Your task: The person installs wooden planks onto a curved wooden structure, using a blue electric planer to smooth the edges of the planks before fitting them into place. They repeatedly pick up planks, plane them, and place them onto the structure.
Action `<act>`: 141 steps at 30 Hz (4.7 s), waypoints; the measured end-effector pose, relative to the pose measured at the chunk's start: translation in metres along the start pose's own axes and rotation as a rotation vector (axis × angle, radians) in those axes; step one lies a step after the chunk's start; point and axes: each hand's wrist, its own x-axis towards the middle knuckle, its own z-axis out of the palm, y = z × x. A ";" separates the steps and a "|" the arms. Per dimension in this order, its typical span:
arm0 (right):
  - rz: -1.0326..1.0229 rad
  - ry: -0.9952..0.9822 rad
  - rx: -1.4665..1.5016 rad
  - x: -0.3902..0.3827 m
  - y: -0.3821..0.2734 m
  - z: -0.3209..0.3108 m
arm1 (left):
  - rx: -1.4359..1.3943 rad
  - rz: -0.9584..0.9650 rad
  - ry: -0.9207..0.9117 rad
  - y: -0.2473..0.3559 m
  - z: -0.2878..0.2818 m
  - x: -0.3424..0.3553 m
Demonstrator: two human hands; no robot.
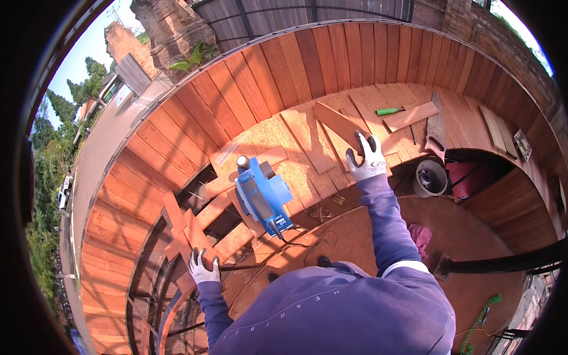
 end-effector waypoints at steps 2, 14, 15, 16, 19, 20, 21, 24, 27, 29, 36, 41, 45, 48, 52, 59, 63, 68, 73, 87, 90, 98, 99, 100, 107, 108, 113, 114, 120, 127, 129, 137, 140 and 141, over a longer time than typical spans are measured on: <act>0.033 0.024 0.018 -0.009 0.012 0.001 | -0.001 0.004 0.001 0.000 0.001 0.001; 0.880 -0.331 0.696 -0.043 0.050 0.057 | 0.111 -0.074 0.100 -0.006 0.003 -0.008; 0.985 -0.238 0.860 -0.053 0.077 0.069 | 0.174 -0.122 0.101 0.001 0.001 -0.004; 1.031 -0.170 0.845 -0.051 0.059 0.069 | 0.186 -0.221 0.092 -0.005 0.002 -0.010; 0.619 -0.079 0.877 -0.076 0.163 0.100 | 0.153 -0.274 -0.002 0.006 0.002 0.003; 1.145 0.168 1.461 -0.059 0.152 0.100 | 0.205 -0.338 -0.055 0.002 0.004 -0.002; 1.106 0.165 1.488 -0.048 0.119 0.092 | 0.216 -0.414 -0.097 0.006 -0.004 -0.005; 0.725 0.138 1.192 -0.044 0.070 0.074 | 0.172 -0.395 -0.119 0.001 0.002 -0.005; 0.815 -0.019 1.694 -0.022 0.019 0.040 | 0.161 -0.412 -0.147 0.002 -0.004 -0.005; 0.697 -0.318 1.860 -0.014 0.000 0.030 | 0.145 -0.406 -0.147 0.001 -0.004 -0.004; -0.036 -0.385 0.915 -0.052 -0.086 0.011 | -0.094 -0.374 -0.047 -0.021 -0.003 -0.009; 0.245 -0.670 1.251 -0.074 -0.200 -0.036 | -0.251 -0.344 0.260 -0.062 -0.027 -0.044; 0.457 -0.838 1.378 -0.111 -0.247 -0.042 | -0.467 -0.414 0.304 -0.091 -0.051 -0.109; 0.411 -0.917 1.229 -0.142 -0.279 -0.042 | -0.923 -0.609 0.214 -0.091 -0.084 -0.146; 0.370 -0.996 1.082 -0.190 -0.307 -0.059 | -1.266 -0.720 0.130 -0.098 -0.086 -0.184; 0.150 -1.063 0.597 -0.265 -0.328 -0.126 | -1.627 -0.448 -0.362 -0.083 -0.039 -0.192; -0.122 -0.981 0.348 -0.307 -0.348 -0.152 | -1.969 -0.482 -0.750 -0.056 -0.045 -0.180; -0.193 -1.081 0.191 -0.326 -0.364 -0.171 | -2.027 -0.601 -0.883 -0.033 -0.041 -0.186; -0.236 -1.082 0.125 -0.328 -0.384 -0.168 | -2.287 -0.607 -1.126 -0.043 -0.022 -0.190; -0.366 -0.643 0.409 -0.339 -0.386 -0.064 | -2.140 -1.028 -0.906 -0.046 0.000 -0.160; -0.334 -0.651 0.427 -0.339 -0.385 -0.057 | -2.270 -1.095 -0.941 -0.052 0.008 -0.160; 0.119 -1.306 0.876 -0.263 -0.361 -0.067 | -2.091 -0.728 -0.806 -0.028 -0.055 -0.148; 0.031 -1.266 0.805 -0.250 -0.358 -0.066 | -1.972 -0.863 -0.817 -0.025 -0.063 -0.142; 0.018 -1.190 0.843 -0.250 -0.350 -0.055 | -2.015 -0.796 -0.688 -0.025 -0.038 -0.142; -0.185 -0.827 0.706 -0.203 -0.342 -0.005 | -1.615 -0.732 -0.684 -0.021 -0.022 -0.151; -0.143 -0.682 0.689 -0.185 -0.335 0.001 | -1.574 -0.784 -0.737 -0.019 -0.022 -0.151; -0.214 -0.149 0.187 -0.052 -0.251 0.069 | -1.712 -0.831 -0.704 -0.017 -0.038 -0.152; -0.258 -0.202 -0.042 -0.033 -0.205 0.094 | -1.703 -0.800 -0.675 -0.015 -0.037 -0.152; 0.130 -0.640 0.191 -0.022 -0.093 0.213 | -1.682 -0.787 -0.624 -0.009 -0.034 -0.145; 0.731 -0.901 0.832 -0.011 -0.147 0.198 | -1.486 -0.785 -0.540 -0.004 -0.045 -0.146; 0.675 -0.930 0.797 -0.002 -0.141 0.178 | -1.413 -0.743 -0.507 -0.003 -0.048 -0.148; 0.350 -0.550 0.866 -0.066 -0.204 -0.017 | -1.451 -0.979 -0.622 -0.107 0.036 -0.284; 0.369 -0.677 0.919 -0.107 -0.247 -0.085 | -0.973 -0.961 -0.735 -0.188 0.073 -0.392; 0.379 -0.723 0.922 -0.121 -0.262 -0.106 | -0.661 -0.967 -0.954 -0.212 0.067 -0.421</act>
